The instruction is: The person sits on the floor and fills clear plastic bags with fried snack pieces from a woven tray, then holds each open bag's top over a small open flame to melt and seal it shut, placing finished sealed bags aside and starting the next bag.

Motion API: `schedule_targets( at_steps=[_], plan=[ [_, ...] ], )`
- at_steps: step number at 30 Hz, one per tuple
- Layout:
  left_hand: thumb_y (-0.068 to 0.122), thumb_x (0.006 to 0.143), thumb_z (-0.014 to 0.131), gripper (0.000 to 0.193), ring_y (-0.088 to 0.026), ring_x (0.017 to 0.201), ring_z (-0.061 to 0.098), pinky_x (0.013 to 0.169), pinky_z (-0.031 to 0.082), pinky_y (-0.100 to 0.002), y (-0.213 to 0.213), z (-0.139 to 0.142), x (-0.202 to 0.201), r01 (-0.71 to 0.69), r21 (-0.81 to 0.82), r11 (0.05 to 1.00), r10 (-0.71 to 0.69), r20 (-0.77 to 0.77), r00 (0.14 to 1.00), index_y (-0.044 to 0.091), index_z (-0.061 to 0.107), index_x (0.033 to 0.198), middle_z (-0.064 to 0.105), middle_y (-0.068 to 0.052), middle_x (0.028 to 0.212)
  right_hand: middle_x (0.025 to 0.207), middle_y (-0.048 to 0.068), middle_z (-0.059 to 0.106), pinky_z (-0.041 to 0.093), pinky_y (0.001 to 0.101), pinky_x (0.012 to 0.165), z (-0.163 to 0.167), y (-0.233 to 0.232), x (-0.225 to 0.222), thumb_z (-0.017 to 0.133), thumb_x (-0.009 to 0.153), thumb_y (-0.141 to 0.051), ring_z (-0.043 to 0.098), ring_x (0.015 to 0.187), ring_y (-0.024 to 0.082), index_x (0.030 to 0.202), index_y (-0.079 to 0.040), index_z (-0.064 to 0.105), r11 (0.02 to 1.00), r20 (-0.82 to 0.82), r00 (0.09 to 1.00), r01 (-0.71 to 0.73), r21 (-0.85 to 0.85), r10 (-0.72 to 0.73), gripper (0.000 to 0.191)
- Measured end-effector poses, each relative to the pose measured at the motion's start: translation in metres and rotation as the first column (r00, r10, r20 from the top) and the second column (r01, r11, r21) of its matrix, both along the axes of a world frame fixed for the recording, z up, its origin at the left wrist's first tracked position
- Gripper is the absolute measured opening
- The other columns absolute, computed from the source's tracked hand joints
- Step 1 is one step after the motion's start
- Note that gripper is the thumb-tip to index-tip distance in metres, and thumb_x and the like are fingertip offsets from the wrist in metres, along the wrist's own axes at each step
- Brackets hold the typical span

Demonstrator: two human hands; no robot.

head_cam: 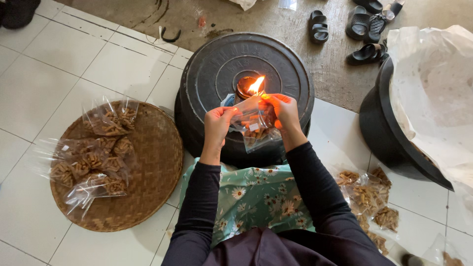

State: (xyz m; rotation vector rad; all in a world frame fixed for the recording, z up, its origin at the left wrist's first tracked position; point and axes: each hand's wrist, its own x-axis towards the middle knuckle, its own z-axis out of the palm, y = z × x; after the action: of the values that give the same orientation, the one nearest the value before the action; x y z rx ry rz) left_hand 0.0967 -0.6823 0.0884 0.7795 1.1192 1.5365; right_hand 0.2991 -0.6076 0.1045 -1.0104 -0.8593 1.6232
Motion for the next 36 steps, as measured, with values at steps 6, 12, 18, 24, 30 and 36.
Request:
schedule_targets(
  at_steps=[6, 12, 18, 24, 30, 36],
  plan=[
    [0.008, 0.090, 0.069, 0.017, -0.014, 0.075, 0.073, 0.073, 0.057, -0.025, -0.009, 0.002, -0.005, -0.009, -0.018, 1.000, 0.009, 0.006, 1.000, -0.008, 0.075, 0.092, 0.078, -0.014, 0.085, 0.071, 0.013, 0.071, 0.046, 0.0225, 0.046, 0.007, -0.005, -0.008, 0.067, 0.093, -0.001, 0.059, 0.050, 0.010, 0.089, 0.008, 0.072, 0.999, -0.043, 0.999, -0.023, -0.030, 0.022, 0.011],
    [0.008, 0.090, 0.070, 0.017, -0.015, 0.075, 0.073, 0.075, 0.057, -0.025, -0.013, 0.004, -0.006, -0.017, -0.035, 0.999, 0.018, 0.006, 1.000, -0.008, 0.074, 0.092, 0.078, -0.014, 0.086, 0.070, 0.013, 0.071, 0.045, 0.0215, 0.046, 0.001, -0.001, -0.011, 0.067, 0.093, 0.001, 0.058, 0.051, 0.009, 0.088, 0.008, 0.072, 1.000, -0.020, 1.000, -0.011, -0.028, 0.010, 0.011],
    [0.008, 0.089, 0.072, 0.017, -0.015, 0.074, 0.073, 0.072, 0.057, -0.025, -0.007, 0.002, -0.001, -0.030, -0.029, 0.999, 0.031, 0.043, 0.999, -0.008, 0.074, 0.092, 0.077, -0.014, 0.085, 0.070, 0.011, 0.070, 0.042, 0.0219, 0.043, 0.000, 0.002, -0.005, 0.067, 0.093, -0.001, 0.055, 0.048, 0.008, 0.087, 0.008, 0.073, 0.998, 0.009, 1.000, 0.022, -0.053, -0.022, 0.012],
    [0.008, 0.091, 0.071, 0.017, -0.014, 0.075, 0.072, 0.073, 0.057, -0.025, 0.003, -0.007, 0.006, -0.031, -0.003, 1.000, 0.031, 0.054, 0.998, -0.008, 0.074, 0.093, 0.078, -0.014, 0.087, 0.072, 0.013, 0.071, 0.043, 0.0225, 0.043, 0.003, 0.005, 0.001, 0.068, 0.091, -0.001, 0.055, 0.046, 0.010, 0.088, 0.007, 0.072, 0.998, -0.007, 0.999, 0.038, -0.053, -0.038, 0.010],
    [0.007, 0.092, 0.071, 0.015, -0.015, 0.078, 0.074, 0.076, 0.059, -0.027, 0.013, -0.017, 0.012, -0.029, 0.031, 0.999, 0.025, 0.123, 0.992, -0.008, 0.073, 0.095, 0.077, -0.013, 0.088, 0.074, 0.016, 0.073, 0.037, 0.0223, 0.039, 0.001, 0.008, 0.010, 0.070, 0.091, -0.004, 0.052, 0.044, 0.009, 0.088, 0.008, 0.072, 0.999, 0.022, 0.999, 0.050, -0.003, -0.049, 0.012],
    [0.007, 0.093, 0.071, 0.015, -0.016, 0.078, 0.074, 0.078, 0.060, -0.028, 0.021, -0.020, 0.018, -0.045, 0.035, 0.998, 0.038, 0.173, 0.984, -0.007, 0.073, 0.095, 0.076, -0.013, 0.088, 0.075, 0.017, 0.073, 0.039, 0.0225, 0.041, -0.002, 0.016, 0.014, 0.071, 0.091, -0.003, 0.055, 0.045, 0.010, 0.090, 0.008, 0.072, 0.997, -0.018, 0.997, 0.071, -0.032, -0.072, 0.011]
  ],
)
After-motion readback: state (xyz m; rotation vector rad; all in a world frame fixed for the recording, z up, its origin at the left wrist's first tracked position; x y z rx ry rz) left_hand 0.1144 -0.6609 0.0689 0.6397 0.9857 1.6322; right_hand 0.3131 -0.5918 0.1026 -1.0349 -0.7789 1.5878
